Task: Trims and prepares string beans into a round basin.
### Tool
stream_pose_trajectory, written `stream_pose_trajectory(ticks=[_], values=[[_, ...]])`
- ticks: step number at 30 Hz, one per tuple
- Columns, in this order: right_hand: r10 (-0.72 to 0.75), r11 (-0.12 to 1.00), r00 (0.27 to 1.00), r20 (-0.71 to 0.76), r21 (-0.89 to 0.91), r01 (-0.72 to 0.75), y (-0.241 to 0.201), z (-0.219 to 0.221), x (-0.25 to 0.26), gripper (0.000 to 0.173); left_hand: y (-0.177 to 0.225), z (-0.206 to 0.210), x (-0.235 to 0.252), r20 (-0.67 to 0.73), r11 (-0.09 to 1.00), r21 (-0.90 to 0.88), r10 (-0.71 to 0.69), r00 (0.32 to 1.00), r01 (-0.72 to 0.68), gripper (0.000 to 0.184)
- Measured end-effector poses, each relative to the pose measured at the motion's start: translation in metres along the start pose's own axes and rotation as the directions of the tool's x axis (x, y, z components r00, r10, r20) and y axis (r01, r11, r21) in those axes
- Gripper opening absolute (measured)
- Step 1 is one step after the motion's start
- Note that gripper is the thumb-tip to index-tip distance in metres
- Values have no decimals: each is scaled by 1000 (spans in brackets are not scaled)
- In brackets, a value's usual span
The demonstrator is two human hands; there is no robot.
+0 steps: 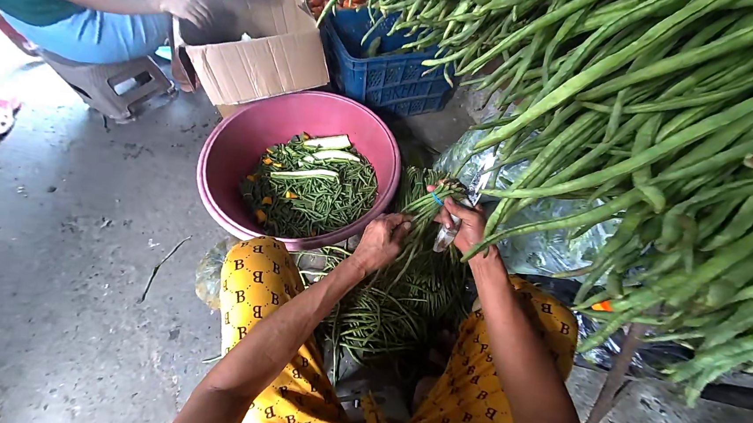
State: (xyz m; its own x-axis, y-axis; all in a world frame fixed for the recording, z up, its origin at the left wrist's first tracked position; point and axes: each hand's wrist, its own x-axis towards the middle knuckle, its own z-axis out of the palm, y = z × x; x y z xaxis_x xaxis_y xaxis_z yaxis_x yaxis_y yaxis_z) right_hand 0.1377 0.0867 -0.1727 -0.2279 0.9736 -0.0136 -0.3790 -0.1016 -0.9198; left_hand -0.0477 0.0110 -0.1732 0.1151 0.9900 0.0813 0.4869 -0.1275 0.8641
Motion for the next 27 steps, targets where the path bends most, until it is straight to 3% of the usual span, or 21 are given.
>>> stream_pose_trajectory(ticks=[2, 5, 8, 11, 12, 14, 17, 19, 20, 23, 26, 27], values=[[11, 1000, 999, -50, -24, -12, 0, 2, -1, 24, -2, -1, 2, 28, 997, 59, -55, 998, 53, 33], [-3, 997, 1000, 9, -83, 4, 1, 4, -4, 25, -6, -1, 8, -14, 980, 97, -175, 985, 175, 32], [-10, 975, 993, 120, -221, 37, 2, 10, -11, 28, -9, 0, 13, -129, 917, -249, -349, 928, 311, 31], [12, 962, 980, 197, -269, 42, 5, 19, -16, 28, -13, -6, 20, -123, 602, -742, -555, 823, 295, 28], [13, 965, 980, 196, -260, 39, 4, 20, -18, 27, -16, -14, 23, -119, 510, -818, -603, 789, 267, 25], [0, 974, 986, 170, -221, 38, 1, 18, -20, 25, -16, -36, 20, -126, 495, -844, -560, 819, 209, 22], [-11, 988, 991, 131, -151, 31, -2, 8, -15, 24, -5, -71, 20, -327, 798, -603, -252, 911, 4, 27], [21, 991, 996, 83, -136, -9, 0, 4, -11, 22, 2, -97, 19, -440, 955, -272, -16, 898, -116, 28], [52, 989, 998, 40, -138, -46, 0, 4, -10, 21, 4, -111, 20, -477, 984, -109, 71, 876, -139, 29], [128, 979, 991, -36, -152, -132, 0, 7, -8, 17, -7, -143, 35, -549, 965, 249, 215, 808, -87, 32], [154, 977, 986, -60, -140, -161, 1, 14, -7, 14, -11, -134, 31, -374, 891, 453, 164, 913, 25, 49], [157, 977, 985, -65, -133, -164, 0, 16, -6, 14, -8, -115, 23, -302, 870, 493, 180, 936, -8, 42]])
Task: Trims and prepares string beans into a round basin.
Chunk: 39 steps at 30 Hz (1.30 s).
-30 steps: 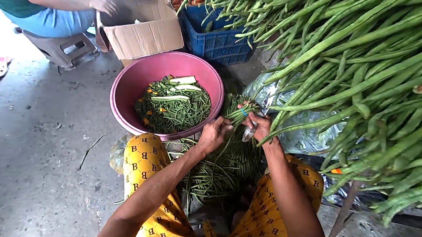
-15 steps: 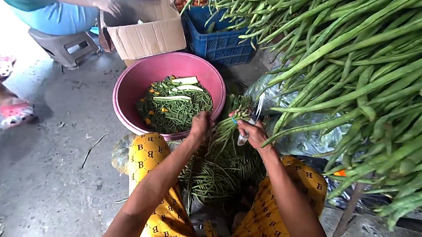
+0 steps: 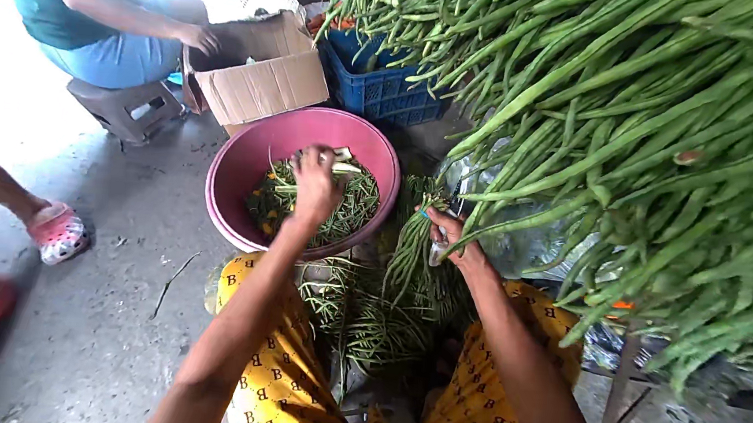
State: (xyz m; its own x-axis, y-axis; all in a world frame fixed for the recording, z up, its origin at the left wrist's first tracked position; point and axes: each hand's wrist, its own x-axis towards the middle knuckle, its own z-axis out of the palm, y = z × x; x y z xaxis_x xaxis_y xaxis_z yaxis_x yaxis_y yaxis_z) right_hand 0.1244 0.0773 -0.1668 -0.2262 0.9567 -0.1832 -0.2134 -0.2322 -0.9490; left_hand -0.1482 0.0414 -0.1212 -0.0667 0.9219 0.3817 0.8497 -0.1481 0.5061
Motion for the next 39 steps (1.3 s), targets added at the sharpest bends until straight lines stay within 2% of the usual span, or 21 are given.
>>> stream_pose_trajectory(ticks=[2, 5, 10, 12, 15, 17, 19, 20, 21, 22, 23, 24, 25, 27, 28, 29, 31, 33, 35, 37, 39], values=[[8, 1000, 1000, 13, 3, -8, 1, 3, -1, 12, 25, 34, -21, 149, 991, -112, 96, 984, -80, 26], [-1, 1000, 999, 37, -7, 1, 0, 6, -6, 12, 56, 62, -34, 410, 972, -234, 126, 903, -29, 33], [-18, 1000, 1000, 24, -6, 18, -5, 1, -10, 14, 54, 59, -27, 576, 931, -338, 86, 813, 141, 28], [-10, 1000, 1000, 5, -22, 11, -7, 0, -10, 13, 49, 53, -25, 620, 916, -374, 133, 773, 142, 25], [-17, 1000, 1000, 24, -19, 18, -5, 2, -10, 15, 48, 42, -24, 712, 936, -323, 145, 687, 137, 24], [19, 1000, 1000, -12, 10, -19, -10, -2, -9, 17, 40, 40, -28, 802, 978, -193, 109, 587, 81, 22], [16, 998, 990, -141, 61, -7, -23, -19, -6, 26, 31, 47, -40, 917, 999, -54, 48, 395, 4, 27], [-16, 995, 982, -186, 97, 35, -27, -31, -6, 26, 31, 49, -46, 943, 999, -49, 51, 330, -14, 29], [-36, 989, 977, -209, 130, 64, -29, -39, -7, 24, 34, 46, -49, 954, 997, -70, 72, 290, -18, 30], [-34, 986, 972, -231, 152, 71, -28, -40, -8, 24, 39, 41, -48, 955, 996, -86, 87, 285, -16, 34], [-22, 983, 971, -237, 170, 64, -26, -37, -9, 23, 45, 35, -45, 937, 996, -88, 87, 338, -12, 38], [-21, 983, 975, -221, 173, 60, -24, -32, -8, 21, 50, 31, -43, 898, 996, -82, 65, 436, 21, 42], [-6, 985, 981, -195, 170, 40, -22, -27, -10, 19, 53, 33, -43, 824, 993, -98, 41, 565, 71, 42], [39, 986, 993, -109, 167, -20, -15, -17, -11, 22, 50, 52, -48, 561, 962, -243, 32, 828, 128, 37], [55, 983, 998, -41, 179, -47, -12, -13, -8, 27, 47, 62, -48, 427, 926, -355, 41, 903, 126, 31], [53, 980, 999, 10, 193, -54, -9, -9, -5, 29, 47, 71, -48, 356, 873, -468, 44, 933, 137, 31], [34, 979, 998, 49, 200, -43, -4, -3, -2, 28, 51, 79, -48, 346, 752, -627, 36, 938, 203, 42], [32, 981, 998, 54, 187, -42, -2, 1, -1, 29, 57, 83, -50, 323, 699, -678, 4, 946, 229, 43], [47, 987, 999, 24, 150, -50, -1, 4, -3, 27, 60, 86, -52, 227, 710, -683, -20, 974, 174, 43], [54, 997, 998, -26, 66, -52, -3, 10, -7, 21, 58, 90, -50, 57, 774, -633, 28, 998, 14, 36], [55, 998, 998, -6, -32, -55, -5, 17, -11, 16, 56, 89, -46, -3, 810, -585, 53, 999, -44, 32]])
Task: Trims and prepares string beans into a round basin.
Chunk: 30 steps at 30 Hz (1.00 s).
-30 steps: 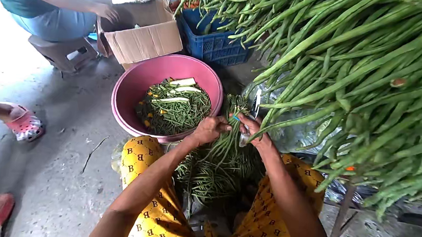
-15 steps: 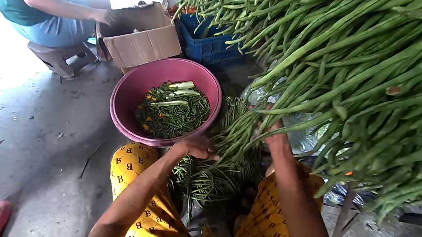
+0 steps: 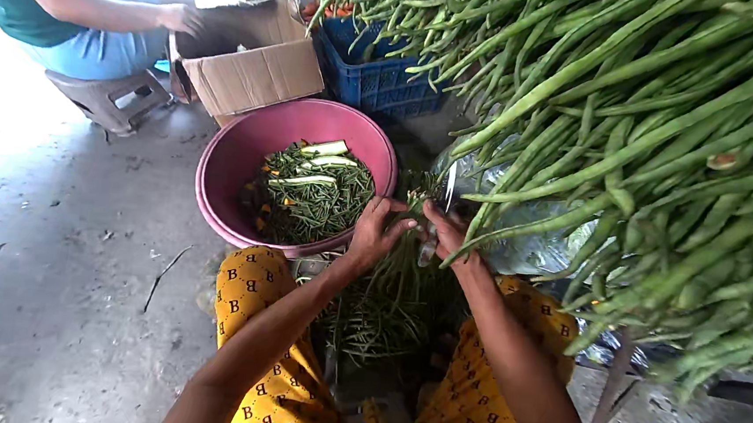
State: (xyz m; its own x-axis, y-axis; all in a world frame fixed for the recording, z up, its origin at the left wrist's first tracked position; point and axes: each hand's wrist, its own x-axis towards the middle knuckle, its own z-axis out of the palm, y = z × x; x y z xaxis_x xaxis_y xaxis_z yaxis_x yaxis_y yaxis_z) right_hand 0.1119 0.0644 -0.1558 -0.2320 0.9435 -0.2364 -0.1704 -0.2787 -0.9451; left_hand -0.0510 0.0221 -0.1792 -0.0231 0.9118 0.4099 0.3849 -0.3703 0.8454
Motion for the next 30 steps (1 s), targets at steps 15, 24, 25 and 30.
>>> stream_pose_trajectory(ticks=[15, 24, 25, 30], values=[[-109, 989, 994, 20, -97, 110, -14, -17, -1, 17, 7, -3, 2, 427, 925, -44, -325, 844, 378, 67], [-116, 972, 993, 0, -204, 113, -12, -20, 1, 18, -1, -5, -2, 451, 826, -298, -320, 833, 479, 27], [-115, 975, 993, -1, -190, 112, -13, -18, 0, 16, -2, -5, -2, 446, 815, -312, -327, 833, 487, 25], [-123, 974, 992, 35, -187, 127, -15, -18, 0, 12, -5, -7, 2, 423, 759, -385, -361, 831, 525, 27]])
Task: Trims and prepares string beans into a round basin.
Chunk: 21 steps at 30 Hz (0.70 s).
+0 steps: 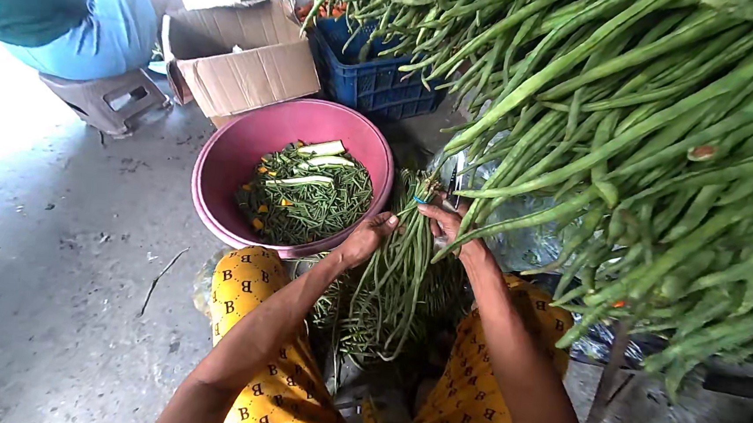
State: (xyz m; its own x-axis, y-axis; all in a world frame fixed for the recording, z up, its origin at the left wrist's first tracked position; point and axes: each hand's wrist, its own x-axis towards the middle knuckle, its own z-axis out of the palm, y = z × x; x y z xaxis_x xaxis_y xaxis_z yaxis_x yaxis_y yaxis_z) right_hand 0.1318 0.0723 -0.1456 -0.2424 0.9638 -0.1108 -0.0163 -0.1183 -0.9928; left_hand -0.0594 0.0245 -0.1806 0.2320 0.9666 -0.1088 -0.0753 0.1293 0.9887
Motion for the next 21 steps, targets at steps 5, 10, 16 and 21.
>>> stream_pose_trajectory(ticks=[5, 10, 16, 21], values=[[-4, 1000, 999, 33, -7, 4, 5, -3, 1, 13, -1, -2, 1, 20, 997, -70, -31, 999, 32, 31], [6, 998, 1000, 12, 57, -6, 8, 1, 3, 13, -5, -4, 3, -9, 1000, -24, 9, 1000, -9, 30], [73, 997, 997, -35, -24, -74, 10, 26, -7, 18, 5, 5, -4, 29, 934, 346, 83, 996, -88, 67], [-39, 984, 999, -11, -176, 37, 5, 23, -9, 30, -1, -4, -1, 100, 947, 315, 29, 995, -59, 55]])
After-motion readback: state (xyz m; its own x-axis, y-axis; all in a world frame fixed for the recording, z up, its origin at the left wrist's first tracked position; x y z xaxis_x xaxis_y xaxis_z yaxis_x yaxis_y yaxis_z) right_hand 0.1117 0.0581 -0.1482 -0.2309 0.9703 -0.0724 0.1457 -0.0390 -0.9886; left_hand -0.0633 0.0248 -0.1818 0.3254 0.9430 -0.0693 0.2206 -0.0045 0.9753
